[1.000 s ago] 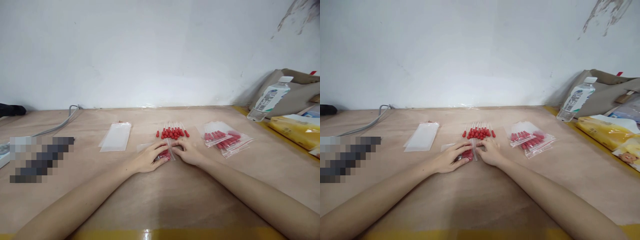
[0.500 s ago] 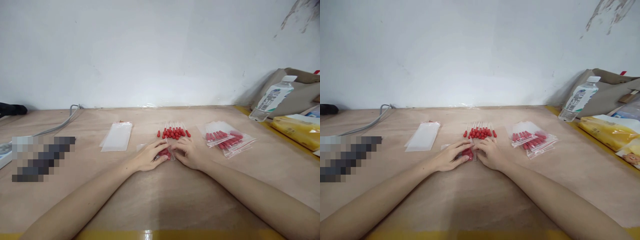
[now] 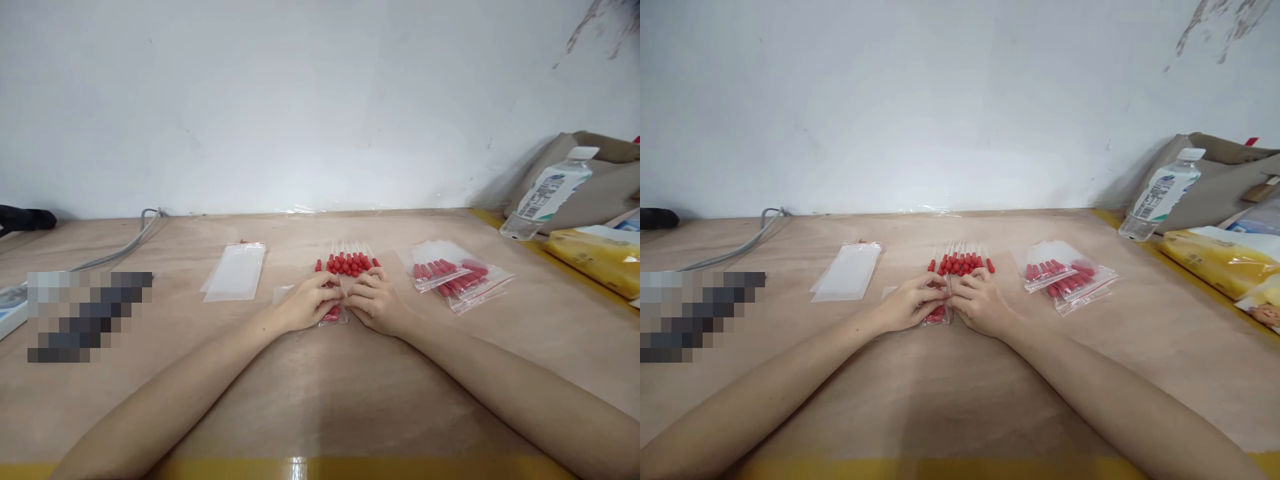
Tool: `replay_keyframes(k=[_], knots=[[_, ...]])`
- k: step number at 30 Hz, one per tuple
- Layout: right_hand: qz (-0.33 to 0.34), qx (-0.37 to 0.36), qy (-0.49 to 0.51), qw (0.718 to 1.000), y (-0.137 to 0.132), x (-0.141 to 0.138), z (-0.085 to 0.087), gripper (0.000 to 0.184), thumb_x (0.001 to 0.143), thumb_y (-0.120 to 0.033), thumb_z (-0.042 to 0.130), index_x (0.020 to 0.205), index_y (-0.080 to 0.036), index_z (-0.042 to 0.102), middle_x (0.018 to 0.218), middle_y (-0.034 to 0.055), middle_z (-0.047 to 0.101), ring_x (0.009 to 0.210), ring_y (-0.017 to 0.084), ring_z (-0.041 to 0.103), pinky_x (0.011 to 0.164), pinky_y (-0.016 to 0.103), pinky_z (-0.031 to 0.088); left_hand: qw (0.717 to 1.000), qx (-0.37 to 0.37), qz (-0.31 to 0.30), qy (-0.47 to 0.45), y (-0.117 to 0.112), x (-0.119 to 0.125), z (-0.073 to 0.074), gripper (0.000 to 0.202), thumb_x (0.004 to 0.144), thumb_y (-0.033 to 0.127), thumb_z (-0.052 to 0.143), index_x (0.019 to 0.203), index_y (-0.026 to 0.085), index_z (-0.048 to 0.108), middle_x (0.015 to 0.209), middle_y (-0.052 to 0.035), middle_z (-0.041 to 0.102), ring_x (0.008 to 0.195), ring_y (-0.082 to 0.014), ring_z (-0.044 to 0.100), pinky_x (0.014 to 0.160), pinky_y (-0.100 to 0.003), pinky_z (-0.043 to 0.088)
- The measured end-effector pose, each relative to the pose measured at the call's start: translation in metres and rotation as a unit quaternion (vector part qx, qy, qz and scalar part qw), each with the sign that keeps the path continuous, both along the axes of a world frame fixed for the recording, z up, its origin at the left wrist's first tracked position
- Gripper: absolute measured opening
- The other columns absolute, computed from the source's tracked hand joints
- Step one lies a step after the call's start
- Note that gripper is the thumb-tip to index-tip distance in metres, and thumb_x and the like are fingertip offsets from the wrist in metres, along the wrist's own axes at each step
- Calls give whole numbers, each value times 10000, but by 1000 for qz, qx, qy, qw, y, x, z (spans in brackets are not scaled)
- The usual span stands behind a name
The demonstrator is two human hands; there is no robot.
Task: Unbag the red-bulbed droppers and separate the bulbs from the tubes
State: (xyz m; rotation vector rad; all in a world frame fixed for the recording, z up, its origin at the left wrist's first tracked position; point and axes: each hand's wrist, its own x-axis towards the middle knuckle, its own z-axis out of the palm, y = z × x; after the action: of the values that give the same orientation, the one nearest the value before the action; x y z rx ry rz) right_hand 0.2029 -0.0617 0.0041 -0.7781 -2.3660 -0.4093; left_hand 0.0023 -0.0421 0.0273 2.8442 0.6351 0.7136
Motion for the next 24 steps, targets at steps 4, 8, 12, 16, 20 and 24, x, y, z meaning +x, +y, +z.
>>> replay_keyframes(k=[4,8,12,16,20,24], knots=[[0,52,-9,999,0,-4,4,246,850,-125,403,715,-199,594,715,9,628,717,144,469,764,353,303,999,47,-13,19,2,3,-1,262,894,175,360,830,149,613,937,-74,583,854,-153,548,771,-276,457],[15,89,-24,996,-1,-7,6,275,841,-77,392,651,-181,561,634,-3,588,683,137,444,727,343,298,994,86,-44,41,4,6,-2,246,892,169,358,763,136,565,860,-74,600,858,-172,544,812,-306,440],[32,92,-36,995,-3,-8,8,281,840,-65,379,664,-177,567,655,2,587,746,146,453,750,346,293,994,71,-56,56,4,4,0,240,900,156,341,772,155,544,889,-66,601,919,-165,551,844,-299,433],[39,86,-70,993,-2,-6,11,276,848,-79,376,695,-179,582,698,13,594,799,156,450,753,342,284,994,63,-55,75,3,0,1,176,895,207,395,808,160,540,921,-62,601,942,-169,560,832,-291,449],[50,80,-87,992,-1,-3,12,231,851,-96,396,761,-175,594,770,19,613,865,165,457,765,343,278,992,70,-49,89,1,-1,5,159,895,199,396,831,157,536,992,-68,595,1006,-176,542,872,-297,442],[60,36,-106,992,-2,-1,12,188,854,-164,418,756,-160,578,819,44,621,891,177,464,741,332,284,988,103,-44,106,1,-8,16,161,895,162,381,935,166,536,1123,-70,560,1065,-171,518,888,-291,440]])
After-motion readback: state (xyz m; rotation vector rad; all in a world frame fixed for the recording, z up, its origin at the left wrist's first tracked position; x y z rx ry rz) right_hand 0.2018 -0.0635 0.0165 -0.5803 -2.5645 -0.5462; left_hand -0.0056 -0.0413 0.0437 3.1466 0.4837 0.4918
